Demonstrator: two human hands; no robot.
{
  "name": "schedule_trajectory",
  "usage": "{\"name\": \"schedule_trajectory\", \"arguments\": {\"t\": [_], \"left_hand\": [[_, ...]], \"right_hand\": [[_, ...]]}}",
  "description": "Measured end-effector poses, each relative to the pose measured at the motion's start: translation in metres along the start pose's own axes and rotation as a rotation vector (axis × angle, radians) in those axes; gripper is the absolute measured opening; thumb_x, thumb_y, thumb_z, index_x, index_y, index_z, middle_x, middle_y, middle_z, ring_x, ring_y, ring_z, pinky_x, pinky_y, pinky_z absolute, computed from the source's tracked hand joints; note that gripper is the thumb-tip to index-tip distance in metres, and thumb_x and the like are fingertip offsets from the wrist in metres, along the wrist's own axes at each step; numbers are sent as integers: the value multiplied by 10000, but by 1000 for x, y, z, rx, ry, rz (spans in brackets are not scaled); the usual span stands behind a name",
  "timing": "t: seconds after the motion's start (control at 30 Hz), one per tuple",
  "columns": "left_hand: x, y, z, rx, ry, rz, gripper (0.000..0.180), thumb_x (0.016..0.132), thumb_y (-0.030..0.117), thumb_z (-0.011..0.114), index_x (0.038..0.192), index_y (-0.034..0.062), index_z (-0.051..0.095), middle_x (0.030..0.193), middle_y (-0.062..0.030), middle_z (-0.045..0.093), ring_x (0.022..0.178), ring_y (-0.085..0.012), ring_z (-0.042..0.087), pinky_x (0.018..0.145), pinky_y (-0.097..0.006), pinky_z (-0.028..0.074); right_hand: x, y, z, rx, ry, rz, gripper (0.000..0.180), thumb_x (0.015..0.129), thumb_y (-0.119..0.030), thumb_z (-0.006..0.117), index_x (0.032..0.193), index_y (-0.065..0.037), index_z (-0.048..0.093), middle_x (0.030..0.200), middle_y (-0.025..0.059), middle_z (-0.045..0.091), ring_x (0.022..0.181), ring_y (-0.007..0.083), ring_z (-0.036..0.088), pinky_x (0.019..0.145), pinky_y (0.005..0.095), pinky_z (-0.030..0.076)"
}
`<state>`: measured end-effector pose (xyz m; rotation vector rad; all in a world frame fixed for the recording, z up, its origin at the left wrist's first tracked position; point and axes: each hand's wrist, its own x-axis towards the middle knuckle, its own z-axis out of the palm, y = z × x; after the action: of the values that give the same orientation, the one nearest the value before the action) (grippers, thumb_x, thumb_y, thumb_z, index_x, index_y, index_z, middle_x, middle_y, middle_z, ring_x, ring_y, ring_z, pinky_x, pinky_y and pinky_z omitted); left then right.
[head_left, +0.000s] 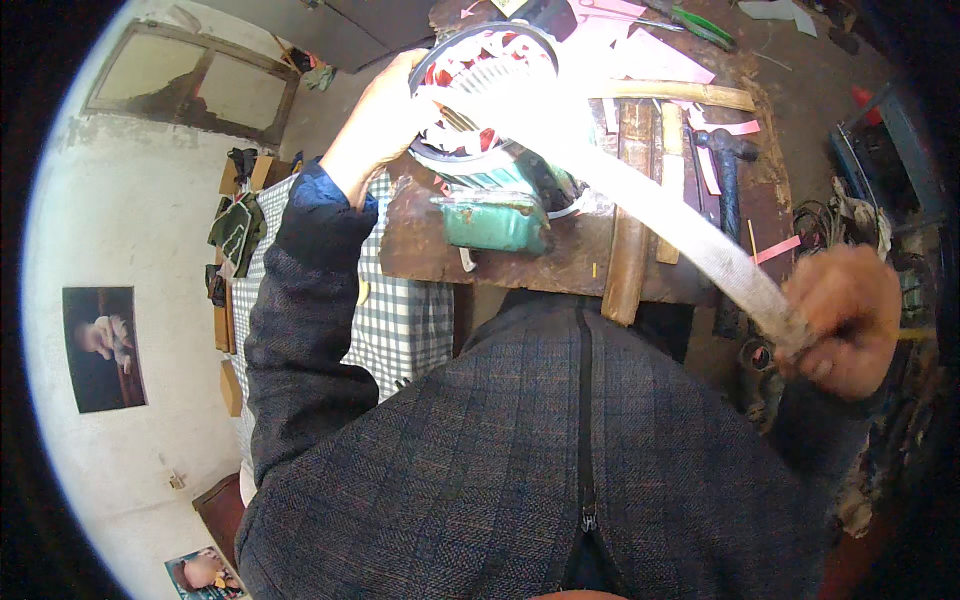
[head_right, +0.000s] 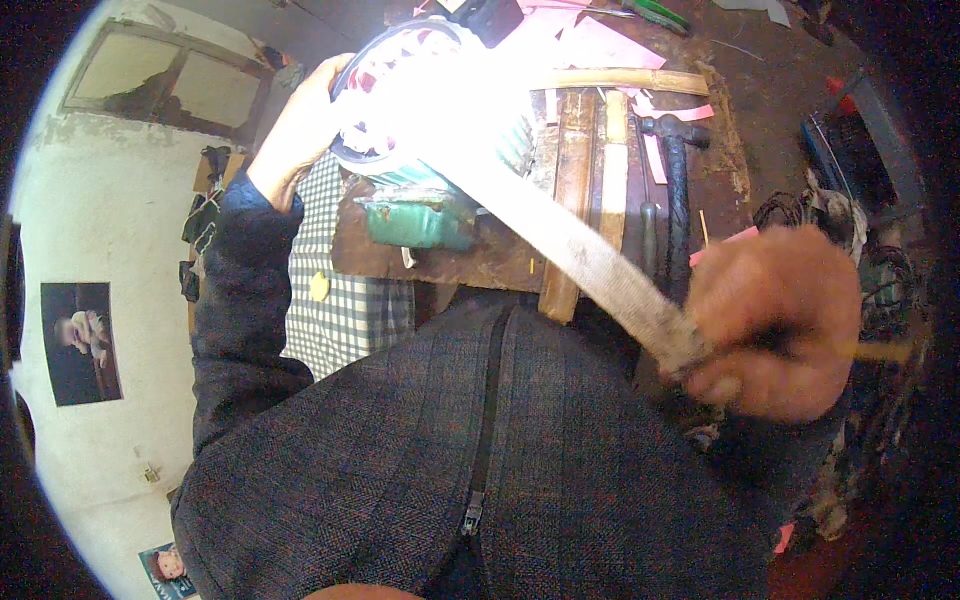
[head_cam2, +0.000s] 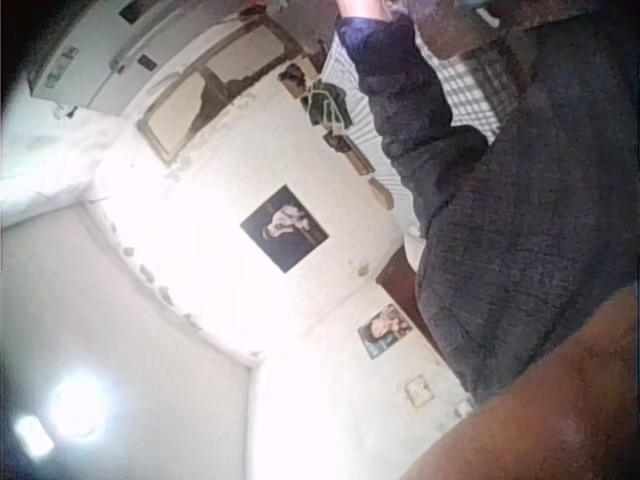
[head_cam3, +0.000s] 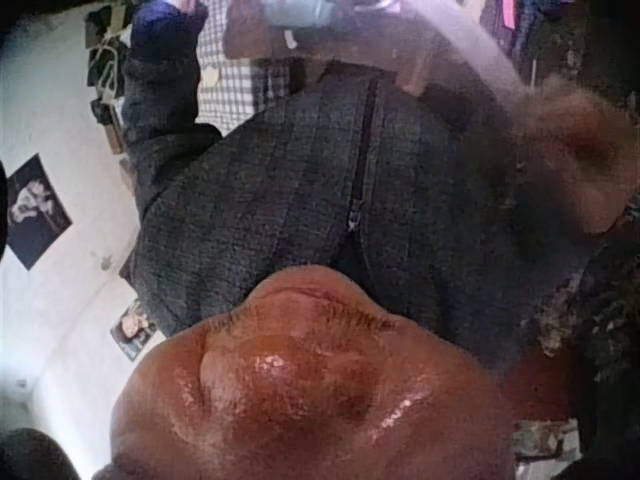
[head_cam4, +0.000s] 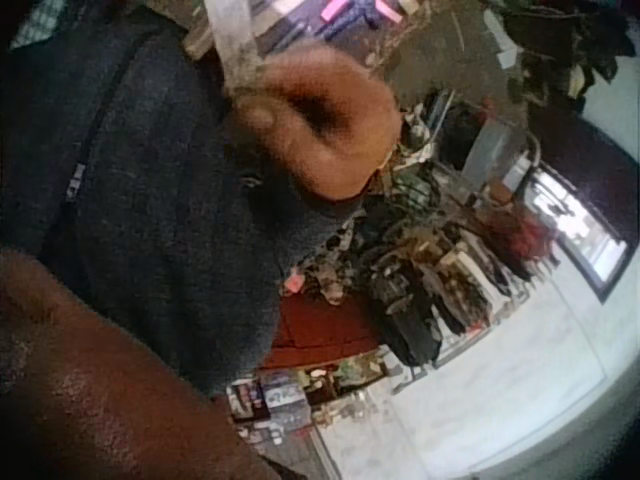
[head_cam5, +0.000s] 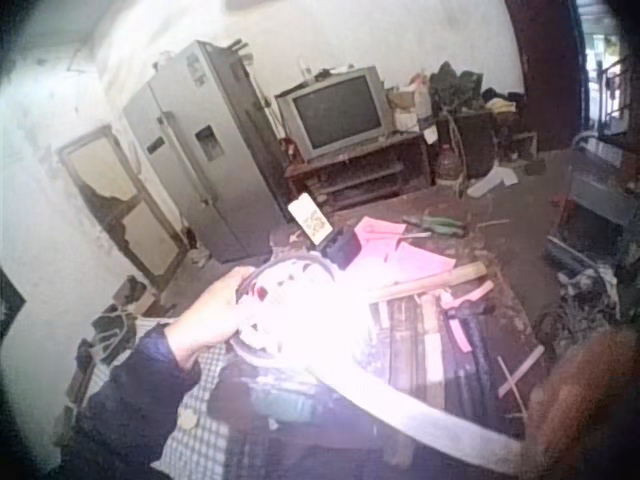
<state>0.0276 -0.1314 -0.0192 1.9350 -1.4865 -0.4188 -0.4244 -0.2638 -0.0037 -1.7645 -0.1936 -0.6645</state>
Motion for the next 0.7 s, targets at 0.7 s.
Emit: {"name": "schedule_trajectory", "arguments": {"t": [0.7], "left_hand": [[-136, 170, -51, -44, -635, 670, 275, 856, 226, 833, 957, -15, 746, 735, -81, 614, 661, -263, 639, 672, -403, 557]], "right_hand": [[56, -49, 91, -451, -167, -61, 274, 761, -142, 898, 993, -90, 762, 807, 62, 684, 579, 144, 630, 475, 275, 433]]}}
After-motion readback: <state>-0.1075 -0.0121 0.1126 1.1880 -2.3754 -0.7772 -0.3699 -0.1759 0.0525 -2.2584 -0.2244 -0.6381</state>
